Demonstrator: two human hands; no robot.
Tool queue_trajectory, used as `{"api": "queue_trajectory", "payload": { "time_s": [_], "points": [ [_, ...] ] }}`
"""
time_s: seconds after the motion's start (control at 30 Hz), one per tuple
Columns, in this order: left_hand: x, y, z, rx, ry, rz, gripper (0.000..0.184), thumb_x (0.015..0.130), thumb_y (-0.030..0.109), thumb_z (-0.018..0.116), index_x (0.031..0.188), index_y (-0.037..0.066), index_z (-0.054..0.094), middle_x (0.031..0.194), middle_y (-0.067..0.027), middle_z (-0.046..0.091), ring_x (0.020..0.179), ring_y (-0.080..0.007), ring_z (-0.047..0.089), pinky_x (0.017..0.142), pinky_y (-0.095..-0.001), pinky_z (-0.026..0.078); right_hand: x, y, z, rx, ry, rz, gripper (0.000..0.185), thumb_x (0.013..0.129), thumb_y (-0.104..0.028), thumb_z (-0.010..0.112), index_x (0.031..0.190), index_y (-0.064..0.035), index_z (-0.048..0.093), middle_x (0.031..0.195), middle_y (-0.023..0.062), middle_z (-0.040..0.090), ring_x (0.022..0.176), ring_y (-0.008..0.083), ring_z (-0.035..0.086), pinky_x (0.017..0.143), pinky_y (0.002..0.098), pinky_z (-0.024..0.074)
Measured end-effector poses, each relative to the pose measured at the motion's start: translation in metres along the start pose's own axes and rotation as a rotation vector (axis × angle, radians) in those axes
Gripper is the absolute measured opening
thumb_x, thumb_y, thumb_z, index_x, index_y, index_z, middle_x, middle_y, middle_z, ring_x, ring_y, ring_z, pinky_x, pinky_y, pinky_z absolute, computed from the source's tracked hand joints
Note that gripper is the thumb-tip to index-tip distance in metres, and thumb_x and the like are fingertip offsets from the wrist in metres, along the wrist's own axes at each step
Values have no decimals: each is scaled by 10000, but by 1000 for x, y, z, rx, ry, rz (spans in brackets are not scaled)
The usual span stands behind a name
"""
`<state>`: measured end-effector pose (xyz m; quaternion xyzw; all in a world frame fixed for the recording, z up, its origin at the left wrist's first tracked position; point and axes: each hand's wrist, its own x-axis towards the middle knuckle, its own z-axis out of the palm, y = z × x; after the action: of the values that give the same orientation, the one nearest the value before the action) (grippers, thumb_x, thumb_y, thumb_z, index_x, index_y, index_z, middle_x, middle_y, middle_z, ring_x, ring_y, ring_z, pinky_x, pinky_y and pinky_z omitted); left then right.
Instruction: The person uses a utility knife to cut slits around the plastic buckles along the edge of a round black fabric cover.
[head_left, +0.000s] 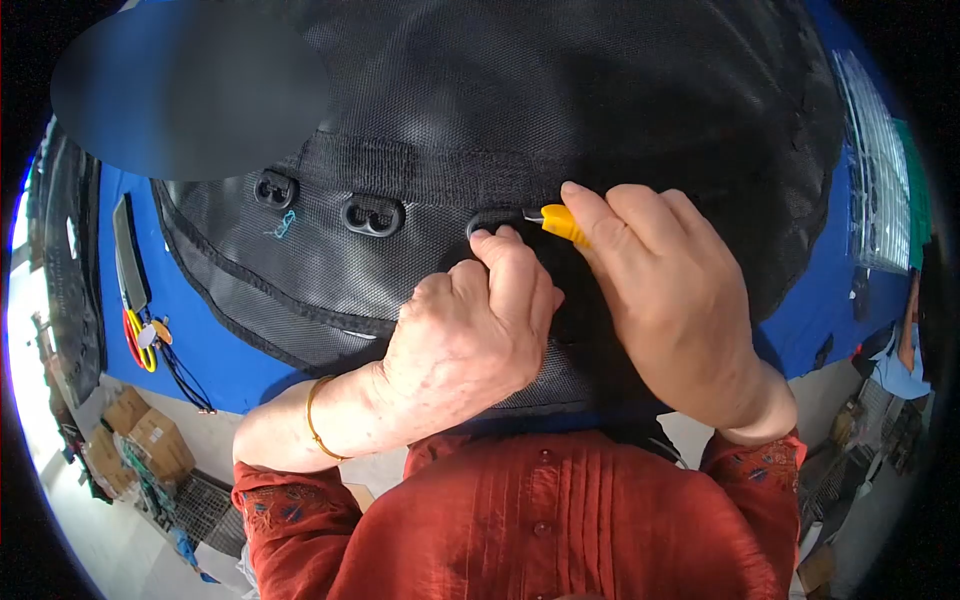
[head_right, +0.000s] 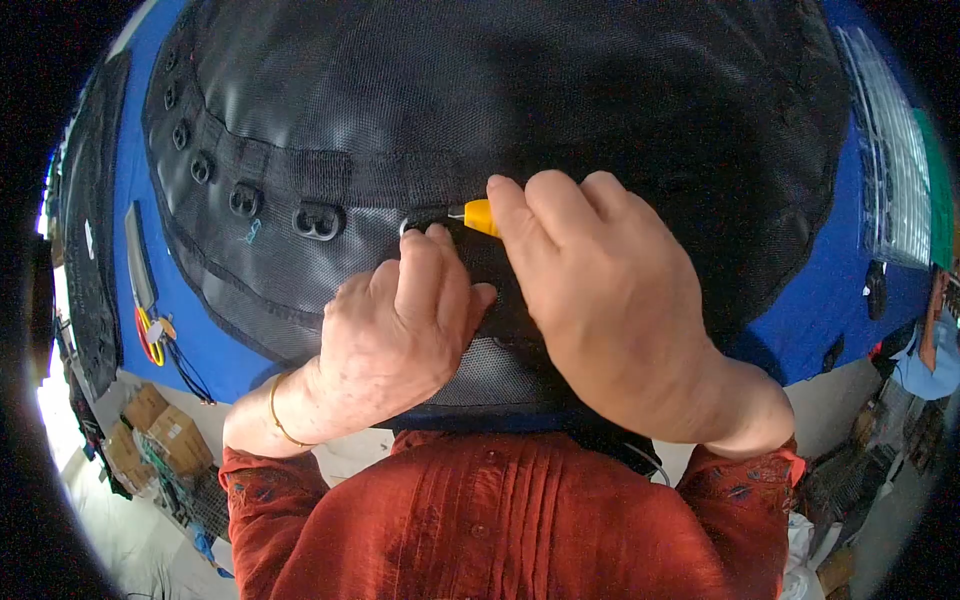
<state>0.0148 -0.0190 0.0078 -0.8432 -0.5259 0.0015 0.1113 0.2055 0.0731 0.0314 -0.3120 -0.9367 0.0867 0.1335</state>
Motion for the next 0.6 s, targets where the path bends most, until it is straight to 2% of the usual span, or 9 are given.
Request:
{"api": "queue_trajectory", "payload": {
  "time_s": [0.03, 0.07, 0.3, 0.37, 0.53, 0.6],
  "points": [
    [0, 0, 0, -1, 1, 2, 539, 978, 355, 729, 1233, -119, 698, 1091, -181, 659, 702, -157, 617, 542, -277, 534, 2, 2, -3, 88, -55, 43, 387, 893, 11, 771, 1278, 11, 732, 1052, 121, 646, 913, 299, 648, 781, 394, 566],
    [-1, 0, 1, -3, 6, 1, 544, 973, 359, 733, 1234, -118, 699, 1094, -184, 659, 707, -161, 620, 548, -279, 536, 4, 5, -4, 141, -53, 62, 364, 890, 17, 774, 1251, -5, 729, 1026, 125, 649, 903, 318, 660, 783, 410, 569],
    [-2, -1, 4, -19, 23, 0, 536, 962, 341, 745, 1224, -124, 698, 1095, -196, 658, 703, -174, 624, 549, -290, 539, 10, 19, -5, 197, 30, 112, 361, 895, 18, 789, 1249, -44, 751, 1006, 113, 660, 887, 302, 687, 763, 403, 560],
    [-3, -2, 6, -26, 33, 3, 532, 960, 332, 748, 1224, -127, 695, 1094, -198, 658, 701, -176, 625, 546, -293, 539, 13, 29, 3, 76, 191, 66, 364, 899, 0, 805, 1255, -59, 764, 1015, 109, 662, 890, 285, 684, 770, 396, 558],
    [-2, -5, 6, -28, 32, 25, 522, 960, 304, 755, 1233, -133, 677, 1065, -186, 647, 699, -186, 628, 541, -300, 538, 21, 44, 27, -52, 337, -10, 357, 885, -120, 835, 1229, -84, 745, 981, 63, 613, 898, 259, 650, 804, 397, 552],
    [3, -9, 8, -81, 115, 72, 390, 1003, 289, 703, 994, -102, 709, 954, -236, 648, 608, -134, 551, 450, -260, 456, 22, 48, 32, -55, 340, -24, 371, 886, -158, 839, 1239, -86, 745, 980, 54, 617, 906, 255, 651, 813, 393, 550]
  ]
}}
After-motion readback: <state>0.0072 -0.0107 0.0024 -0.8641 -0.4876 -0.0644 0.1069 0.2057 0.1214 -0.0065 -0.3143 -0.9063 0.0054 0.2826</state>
